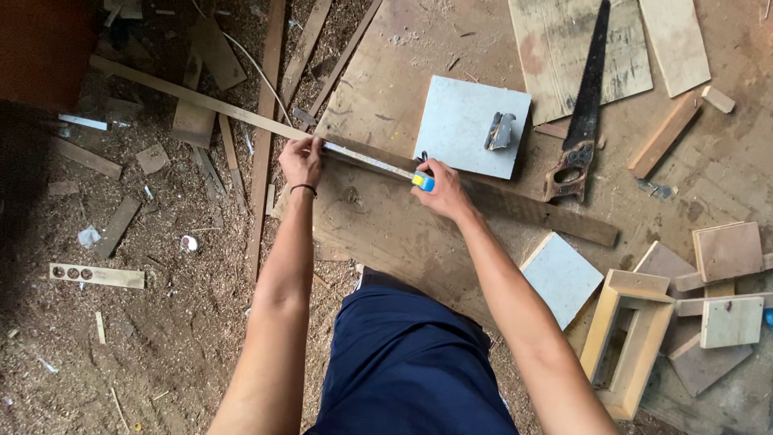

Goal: The person cuts a rectangular board in half using a hand saw, then sands the cut edges with a sanding block. The person also measures a long wooden plank with a tape measure.

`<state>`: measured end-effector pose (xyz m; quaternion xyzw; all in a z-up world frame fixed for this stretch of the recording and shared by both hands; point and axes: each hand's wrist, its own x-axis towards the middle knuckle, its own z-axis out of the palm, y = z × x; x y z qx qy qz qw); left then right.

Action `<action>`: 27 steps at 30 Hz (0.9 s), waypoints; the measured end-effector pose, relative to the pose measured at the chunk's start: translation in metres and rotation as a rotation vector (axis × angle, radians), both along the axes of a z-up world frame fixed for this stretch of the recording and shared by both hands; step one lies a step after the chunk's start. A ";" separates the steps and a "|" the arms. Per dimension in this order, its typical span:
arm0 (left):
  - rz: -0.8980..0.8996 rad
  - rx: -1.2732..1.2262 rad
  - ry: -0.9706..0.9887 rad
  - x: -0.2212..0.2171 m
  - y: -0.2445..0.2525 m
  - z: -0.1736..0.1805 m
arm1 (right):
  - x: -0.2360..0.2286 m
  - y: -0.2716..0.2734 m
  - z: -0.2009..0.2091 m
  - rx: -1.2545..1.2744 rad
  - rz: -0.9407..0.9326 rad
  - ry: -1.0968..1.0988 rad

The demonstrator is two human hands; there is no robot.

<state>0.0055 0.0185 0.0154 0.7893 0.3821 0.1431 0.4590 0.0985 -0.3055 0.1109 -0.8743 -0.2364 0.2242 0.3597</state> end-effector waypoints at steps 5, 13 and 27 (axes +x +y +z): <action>0.107 -0.058 -0.164 0.002 -0.026 0.009 | 0.008 -0.017 -0.013 -0.104 0.019 0.034; 0.115 -0.029 -0.145 0.001 -0.025 -0.006 | 0.022 -0.070 -0.026 -0.146 -0.029 -0.165; 0.043 0.166 -0.115 0.006 -0.036 0.017 | 0.012 -0.255 -0.011 -0.228 -0.194 -0.217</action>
